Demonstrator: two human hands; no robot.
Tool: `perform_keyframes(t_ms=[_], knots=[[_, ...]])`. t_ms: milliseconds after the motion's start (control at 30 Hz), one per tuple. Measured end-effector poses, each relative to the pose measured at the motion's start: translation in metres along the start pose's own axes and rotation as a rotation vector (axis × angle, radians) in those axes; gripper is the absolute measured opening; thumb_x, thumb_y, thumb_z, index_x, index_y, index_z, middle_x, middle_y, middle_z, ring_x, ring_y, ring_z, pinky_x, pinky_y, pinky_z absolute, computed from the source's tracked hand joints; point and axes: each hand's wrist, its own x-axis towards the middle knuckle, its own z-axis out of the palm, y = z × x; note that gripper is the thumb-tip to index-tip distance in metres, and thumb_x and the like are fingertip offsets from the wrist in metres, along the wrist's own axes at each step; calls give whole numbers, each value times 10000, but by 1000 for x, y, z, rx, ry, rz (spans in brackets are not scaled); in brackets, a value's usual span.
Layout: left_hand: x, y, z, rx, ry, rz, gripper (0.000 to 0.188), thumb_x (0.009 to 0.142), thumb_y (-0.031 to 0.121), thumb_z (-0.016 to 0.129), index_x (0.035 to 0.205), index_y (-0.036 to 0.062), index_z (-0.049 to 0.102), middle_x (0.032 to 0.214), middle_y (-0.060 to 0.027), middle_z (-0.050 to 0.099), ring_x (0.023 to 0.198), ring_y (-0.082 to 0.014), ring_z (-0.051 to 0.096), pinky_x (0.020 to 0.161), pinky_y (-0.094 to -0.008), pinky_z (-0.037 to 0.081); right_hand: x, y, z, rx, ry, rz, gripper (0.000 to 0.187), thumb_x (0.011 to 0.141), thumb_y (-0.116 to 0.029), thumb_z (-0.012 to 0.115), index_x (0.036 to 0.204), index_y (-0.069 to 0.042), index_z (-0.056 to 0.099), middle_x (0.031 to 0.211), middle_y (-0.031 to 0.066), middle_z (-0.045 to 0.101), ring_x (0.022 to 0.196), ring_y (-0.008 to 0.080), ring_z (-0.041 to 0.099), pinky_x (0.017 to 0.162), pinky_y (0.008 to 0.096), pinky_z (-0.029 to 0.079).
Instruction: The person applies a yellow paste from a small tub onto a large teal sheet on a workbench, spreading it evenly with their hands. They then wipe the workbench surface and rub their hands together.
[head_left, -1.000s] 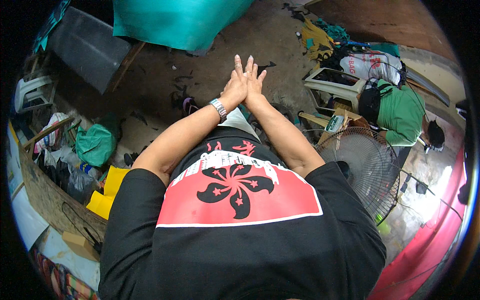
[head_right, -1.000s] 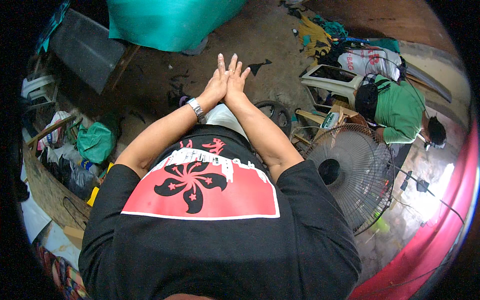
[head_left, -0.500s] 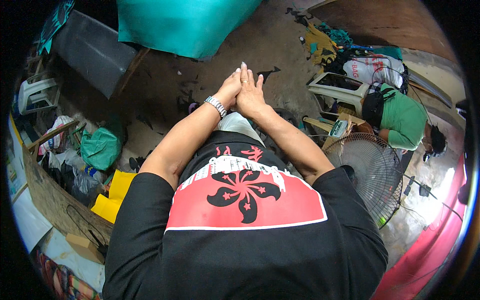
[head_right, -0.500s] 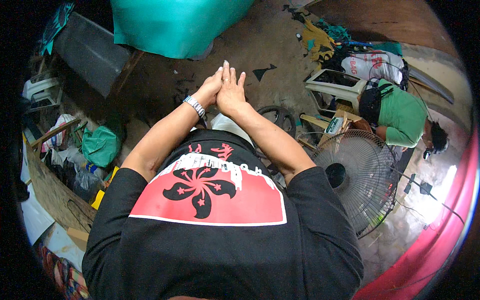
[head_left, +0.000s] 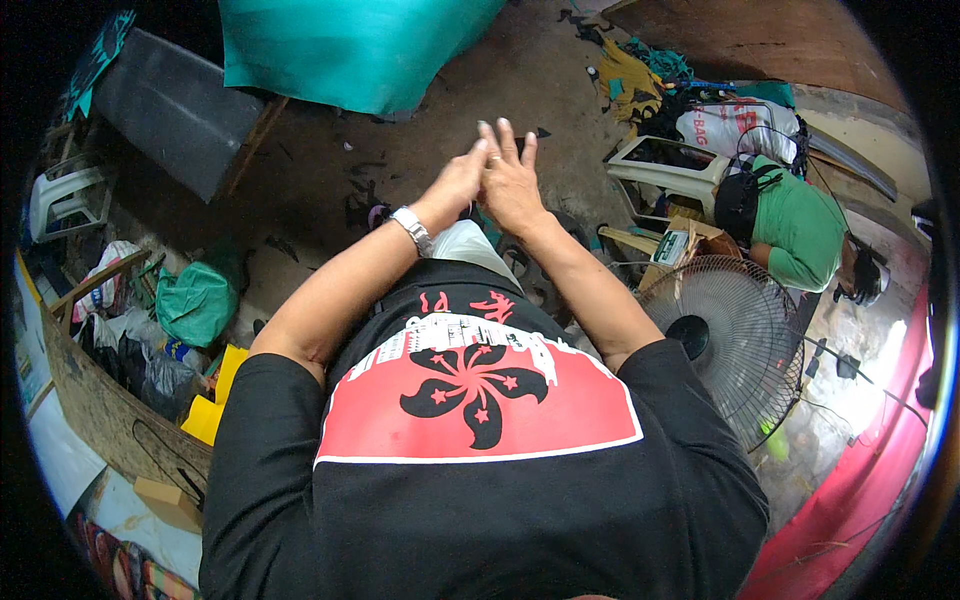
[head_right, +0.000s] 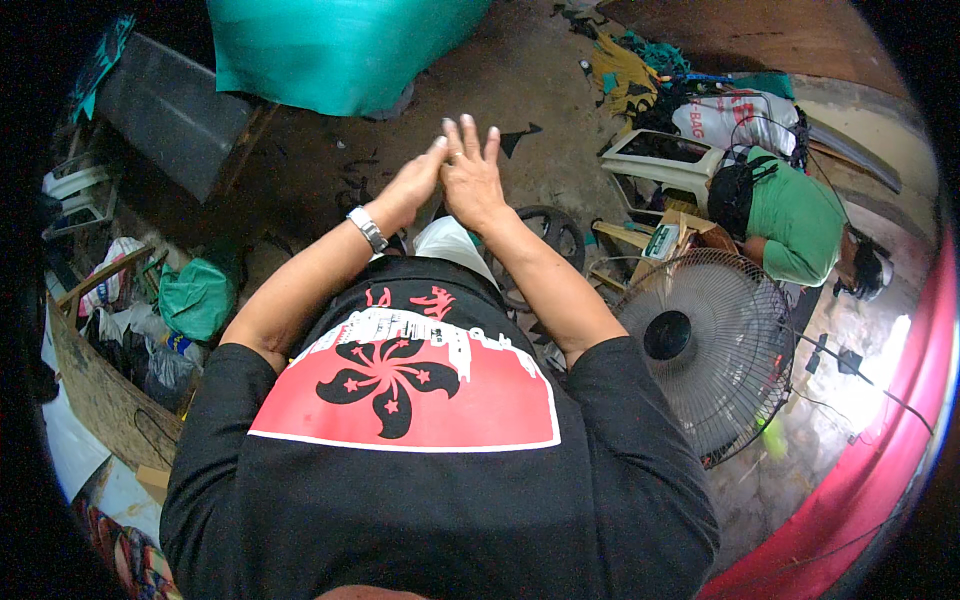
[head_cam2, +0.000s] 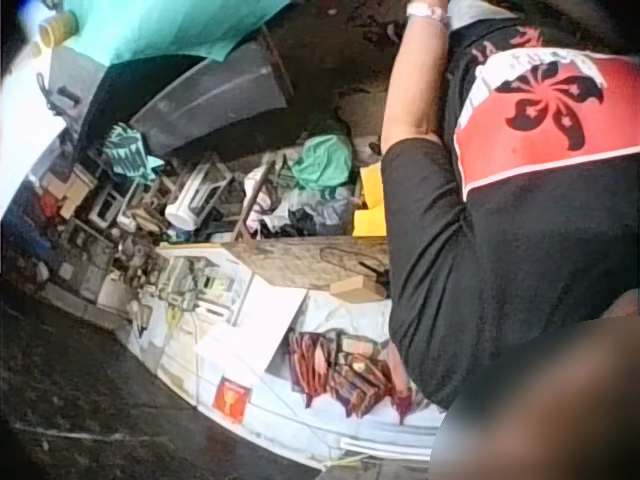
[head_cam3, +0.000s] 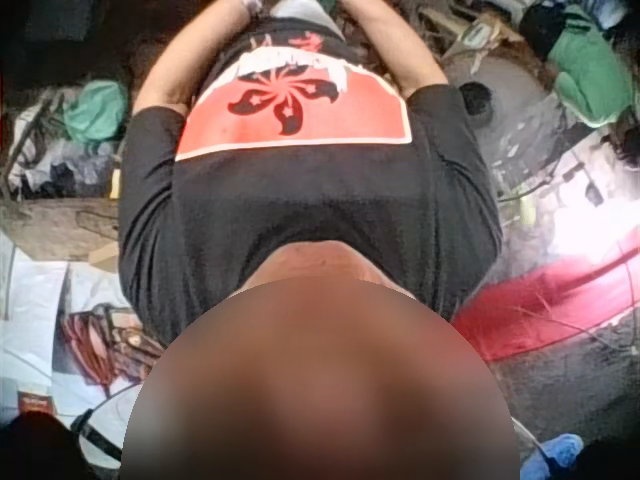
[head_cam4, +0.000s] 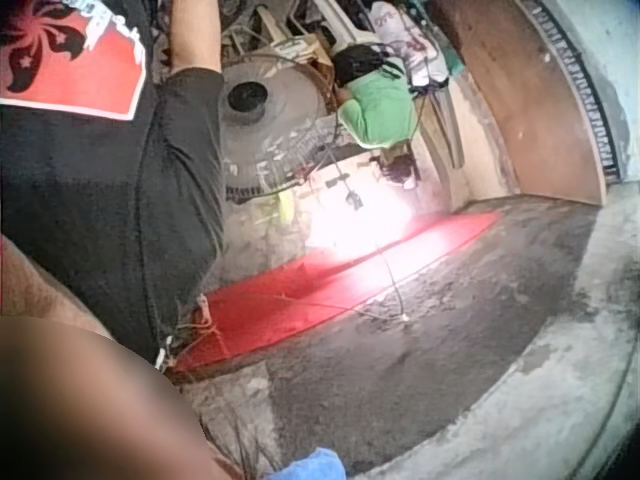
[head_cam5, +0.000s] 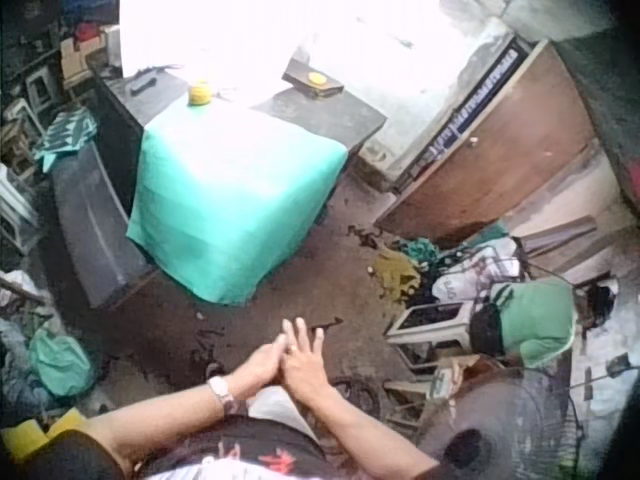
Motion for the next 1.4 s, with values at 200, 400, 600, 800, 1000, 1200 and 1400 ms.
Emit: perform_keyframes(t_ms=[200, 400, 600, 800, 1000, 1200, 1400], knots=[[14, -7, -2, 96, 220, -287, 644, 998, 450, 242, 1201, -64, 574, 1200, -295, 583, 1118, -418, 579, 900, -474, 479, 7, -16, 21, 101, -85, -162, 649, 829, -253, 528, 1391, 36, 382, 1489, 230, 307, 1450, 368, 96, 1128, 628, -24], [18, 2, -28, 99, 52, -305, 388, 981, 274, 381, 1069, -23, 615, 980, -209, 654, 838, -344, 667, 646, -458, 528, 9, -32, -10, -10, -219, -288, 373, 689, -273, 719, 1022, -104, 705, 1320, 111, 543, 1461, 306, 103, 1085, 701, -25], [6, 16, -51, -459, -242, -363, 397, 1015, 338, 413, 1103, -12, 577, 1007, -167, 666, 819, -247, 684, 642, -362, 580, 16, -11, -34, 522, -7, -261, 291, 737, -428, 723, 929, -209, 742, 1080, 104, 679, 1401, 303, 291, 1070, 704, -27], [-22, 33, -47, -460, -383, 3, 433, 1028, 271, 398, 1342, -23, 455, 1281, -135, 567, 1063, -195, 620, 939, -348, 511, 21, 11, -25, 1723, -200, 527, 622, 931, -573, 475, 1168, -20, 634, 1212, 120, 620, 1167, 203, 532, 1059, 349, 307], [-31, 38, -51, 45, -254, 164, 346, 987, 202, 511, 1279, 22, 555, 1110, -75, 655, 889, -102, 642, 820, -252, 524, 18, 6, -27, 1928, -165, 563, 713, 914, -623, 457, 1342, -53, 456, 1041, 121, 684, 1182, 231, 515, 1087, 404, 234], [-25, 25, -51, 381, 128, 340, 215, 926, 171, 598, 1027, 24, 717, 753, -83, 703, 623, -92, 638, 567, -237, 511, 9, 12, -37, 1962, -264, 669, 877, 916, -623, 457, 1500, -73, 104, 1170, 175, 623, 1235, 261, 472, 1119, 436, 166], [-13, 17, -46, 65, 11, -13, 565, 980, 515, 410, 1101, 42, 694, 928, -93, 683, 823, -138, 605, 739, -290, 480, -1, 9, -4, 1621, -74, 930, 921, 905, -697, 347, 1524, -107, 4, 1575, 147, 111, 1445, 308, 140, 1114, 586, -57]])
